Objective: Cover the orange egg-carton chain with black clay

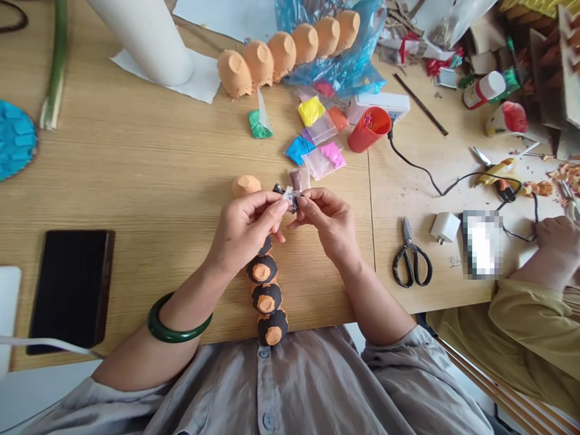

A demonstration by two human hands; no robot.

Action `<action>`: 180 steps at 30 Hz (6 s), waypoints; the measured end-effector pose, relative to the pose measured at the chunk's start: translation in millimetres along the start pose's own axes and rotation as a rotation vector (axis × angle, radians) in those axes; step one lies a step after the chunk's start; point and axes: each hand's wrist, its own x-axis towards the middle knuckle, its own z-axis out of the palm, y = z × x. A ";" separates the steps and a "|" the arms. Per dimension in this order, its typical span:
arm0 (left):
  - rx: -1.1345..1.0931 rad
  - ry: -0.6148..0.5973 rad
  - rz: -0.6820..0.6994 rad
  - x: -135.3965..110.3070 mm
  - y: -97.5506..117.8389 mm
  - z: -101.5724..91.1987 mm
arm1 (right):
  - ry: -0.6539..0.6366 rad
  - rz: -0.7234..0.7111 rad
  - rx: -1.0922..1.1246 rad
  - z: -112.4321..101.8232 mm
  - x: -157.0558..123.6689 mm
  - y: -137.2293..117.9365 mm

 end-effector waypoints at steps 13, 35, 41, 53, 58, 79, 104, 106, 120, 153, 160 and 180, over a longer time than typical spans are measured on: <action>0.082 0.151 0.095 -10.9 -13.9 -9.4 | 0.077 -0.207 -0.062 7.3 -6.8 -0.7; 0.132 0.136 0.208 -27.5 -13.7 -7.4 | 0.099 -0.504 -0.396 10.7 -12.3 11.3; 0.182 0.170 0.190 -28.1 -12.7 -5.6 | 0.121 -0.302 -0.175 14.5 -12.6 4.4; -0.013 0.164 0.140 -22.5 -18.7 -6.0 | 0.084 -0.193 -0.063 8.2 -4.3 10.0; -0.197 0.217 0.021 -19.0 -10.8 -3.4 | 0.084 -0.349 -0.150 11.5 -7.8 13.0; -0.189 0.148 -0.009 -19.1 -3.4 -10.1 | -0.031 -0.195 -0.041 14.6 -9.1 12.4; -0.169 0.184 -0.023 -17.6 -2.1 -12.9 | -0.108 -0.080 0.036 13.2 -9.3 15.9; -0.193 0.188 -0.027 -16.3 -2.0 -12.5 | -0.109 -0.072 0.046 14.2 -9.5 14.2; -0.412 0.151 -0.229 -11.1 2.6 -12.9 | -0.102 -0.119 -0.047 9.9 -5.0 20.9; -0.545 0.104 -0.459 -6.8 8.9 -17.0 | 0.104 -0.366 -0.108 8.2 -7.6 8.7; -0.562 0.161 -0.505 -13.7 20.3 -9.8 | 0.029 -0.657 -0.545 5.8 -8.7 15.8; -0.748 0.204 -0.627 -13.0 31.5 -9.3 | 0.115 -0.734 -0.379 4.3 -1.5 26.3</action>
